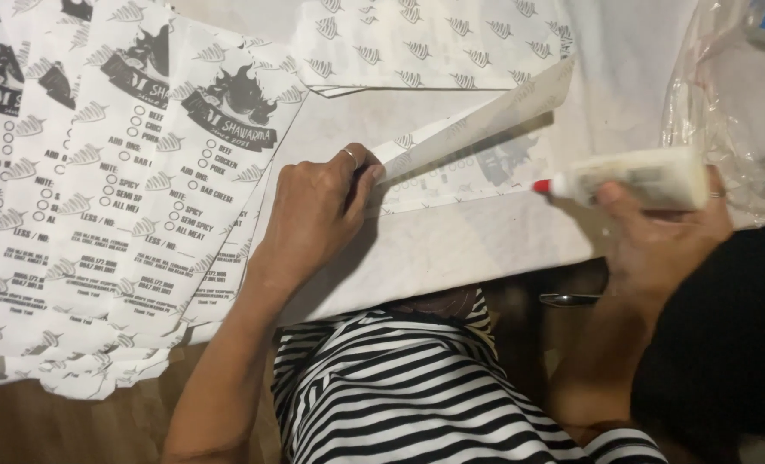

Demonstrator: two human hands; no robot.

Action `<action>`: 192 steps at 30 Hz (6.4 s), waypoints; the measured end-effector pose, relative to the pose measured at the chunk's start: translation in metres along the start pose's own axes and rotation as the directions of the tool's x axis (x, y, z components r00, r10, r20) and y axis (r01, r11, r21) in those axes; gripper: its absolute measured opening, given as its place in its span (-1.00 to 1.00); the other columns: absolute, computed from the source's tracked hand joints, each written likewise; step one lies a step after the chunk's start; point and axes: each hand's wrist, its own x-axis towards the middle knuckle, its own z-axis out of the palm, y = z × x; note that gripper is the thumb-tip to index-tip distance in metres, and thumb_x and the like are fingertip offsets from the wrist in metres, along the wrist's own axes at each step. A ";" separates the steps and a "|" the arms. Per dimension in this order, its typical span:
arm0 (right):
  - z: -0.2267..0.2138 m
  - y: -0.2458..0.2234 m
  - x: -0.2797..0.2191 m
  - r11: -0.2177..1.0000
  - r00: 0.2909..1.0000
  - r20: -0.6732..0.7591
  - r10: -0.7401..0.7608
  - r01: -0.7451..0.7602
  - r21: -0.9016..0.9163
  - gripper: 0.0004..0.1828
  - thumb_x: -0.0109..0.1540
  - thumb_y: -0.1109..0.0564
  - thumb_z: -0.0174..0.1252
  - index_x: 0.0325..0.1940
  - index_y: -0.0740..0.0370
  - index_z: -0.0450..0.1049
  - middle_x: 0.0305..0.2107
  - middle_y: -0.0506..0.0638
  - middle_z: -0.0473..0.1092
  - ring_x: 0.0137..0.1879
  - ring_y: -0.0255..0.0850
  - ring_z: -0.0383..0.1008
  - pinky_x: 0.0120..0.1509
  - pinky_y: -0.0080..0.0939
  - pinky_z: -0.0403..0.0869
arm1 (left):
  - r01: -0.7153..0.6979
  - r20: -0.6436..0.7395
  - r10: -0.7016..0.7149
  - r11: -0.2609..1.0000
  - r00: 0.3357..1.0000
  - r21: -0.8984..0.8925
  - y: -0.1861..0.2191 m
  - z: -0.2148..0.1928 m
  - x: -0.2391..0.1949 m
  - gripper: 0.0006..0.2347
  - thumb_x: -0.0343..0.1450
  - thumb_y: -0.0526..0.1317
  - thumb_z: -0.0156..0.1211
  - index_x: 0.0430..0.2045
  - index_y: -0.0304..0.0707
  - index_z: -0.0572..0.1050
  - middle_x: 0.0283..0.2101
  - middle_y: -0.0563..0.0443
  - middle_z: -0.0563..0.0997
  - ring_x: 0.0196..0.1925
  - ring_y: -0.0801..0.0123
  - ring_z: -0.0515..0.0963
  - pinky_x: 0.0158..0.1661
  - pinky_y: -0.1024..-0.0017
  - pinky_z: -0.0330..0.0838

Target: Applying liquid glue from a bottle onto paper strips and smoothing them down on a work surface.

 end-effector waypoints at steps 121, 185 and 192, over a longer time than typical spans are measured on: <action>-0.057 0.027 0.022 0.714 0.929 0.255 0.269 -0.015 -0.700 -0.46 0.39 0.03 0.41 0.31 0.48 0.54 -0.16 0.22 0.53 -0.18 -0.08 0.44 -0.07 -0.04 0.41 | -0.185 0.037 0.182 0.974 0.983 0.133 0.030 0.026 -0.024 -0.65 0.57 -0.24 0.00 0.19 -0.55 0.37 0.27 -0.47 0.45 0.38 -0.21 0.39 0.38 0.04 0.27; 0.138 -0.040 -0.066 0.838 0.920 0.389 0.052 -0.252 0.484 -0.46 -0.04 0.36 0.57 -0.08 0.39 0.43 -0.35 0.18 0.54 -0.12 -0.23 0.51 0.04 -0.08 0.57 | 0.238 0.174 -0.174 0.841 0.969 -0.485 -0.008 -0.026 0.013 -0.84 0.45 -0.24 0.10 -0.42 -0.33 0.59 -0.69 -0.16 0.59 -0.68 0.08 0.60 -0.54 0.25 0.43; 0.025 0.013 -0.003 0.937 0.994 0.032 0.104 -0.109 0.333 -0.72 0.29 0.22 0.45 -0.01 0.31 0.52 -0.21 0.03 0.52 -0.10 -0.12 0.60 -0.04 -0.11 0.69 | 0.147 0.227 -0.087 0.954 0.970 -0.262 0.028 -0.023 -0.010 -0.91 0.55 -0.26 -0.01 -0.29 -0.26 0.41 -0.45 -0.08 0.59 -0.60 0.16 0.53 -0.49 0.22 0.41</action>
